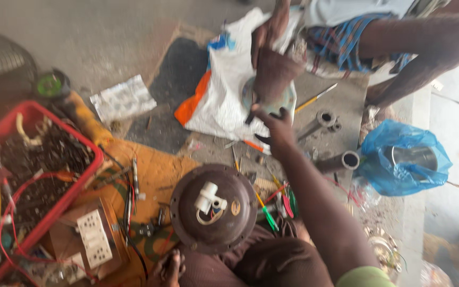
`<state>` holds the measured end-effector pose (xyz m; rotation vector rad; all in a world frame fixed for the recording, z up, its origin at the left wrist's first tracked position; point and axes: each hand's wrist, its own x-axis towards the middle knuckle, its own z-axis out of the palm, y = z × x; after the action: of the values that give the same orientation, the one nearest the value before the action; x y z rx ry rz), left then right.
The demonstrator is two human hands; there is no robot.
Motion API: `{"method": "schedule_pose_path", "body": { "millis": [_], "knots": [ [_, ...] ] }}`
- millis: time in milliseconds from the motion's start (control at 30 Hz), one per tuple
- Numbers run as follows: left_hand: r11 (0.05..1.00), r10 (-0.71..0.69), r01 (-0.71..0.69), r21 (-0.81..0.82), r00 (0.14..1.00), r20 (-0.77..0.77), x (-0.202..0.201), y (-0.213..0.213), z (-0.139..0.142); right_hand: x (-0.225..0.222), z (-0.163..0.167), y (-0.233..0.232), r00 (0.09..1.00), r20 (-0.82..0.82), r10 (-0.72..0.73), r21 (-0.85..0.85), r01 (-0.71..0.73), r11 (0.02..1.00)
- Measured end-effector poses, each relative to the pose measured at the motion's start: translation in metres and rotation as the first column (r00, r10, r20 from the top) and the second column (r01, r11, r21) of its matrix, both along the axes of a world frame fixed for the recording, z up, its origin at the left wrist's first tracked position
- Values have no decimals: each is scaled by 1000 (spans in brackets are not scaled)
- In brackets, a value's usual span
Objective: The person sits on the floor and works on a circular electrical component, likely a fan motor. They connect wires to a power strip, test the component, and use a screwdriver to adjust internal parts.
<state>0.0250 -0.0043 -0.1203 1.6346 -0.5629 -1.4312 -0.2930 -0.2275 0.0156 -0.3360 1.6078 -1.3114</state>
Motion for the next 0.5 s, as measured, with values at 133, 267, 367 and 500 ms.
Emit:
{"method": "schedule_pose_path", "body": {
  "millis": [133, 267, 367, 500],
  "knots": [
    [996, -91, 88, -36, 991, -95, 6, -10, -4, 28, 6, -22, 983, -116, -140, -97, 129, 987],
    [999, 8, 5, 41, 954, -299, 29, -19, 2, -14, -9, 26, 894, -438, -98, -98, 61, 993],
    [981, 131, -121, -150, 990, 56, 38, -31, 46, -94, -12, 118, 853, -508, 120, 58, -105, 993],
    [793, -8, 54, -607, 997, 78, 5, -39, 163, -147, 0, 246, 868, -399, 296, -131, -373, 918]
  ]
}}
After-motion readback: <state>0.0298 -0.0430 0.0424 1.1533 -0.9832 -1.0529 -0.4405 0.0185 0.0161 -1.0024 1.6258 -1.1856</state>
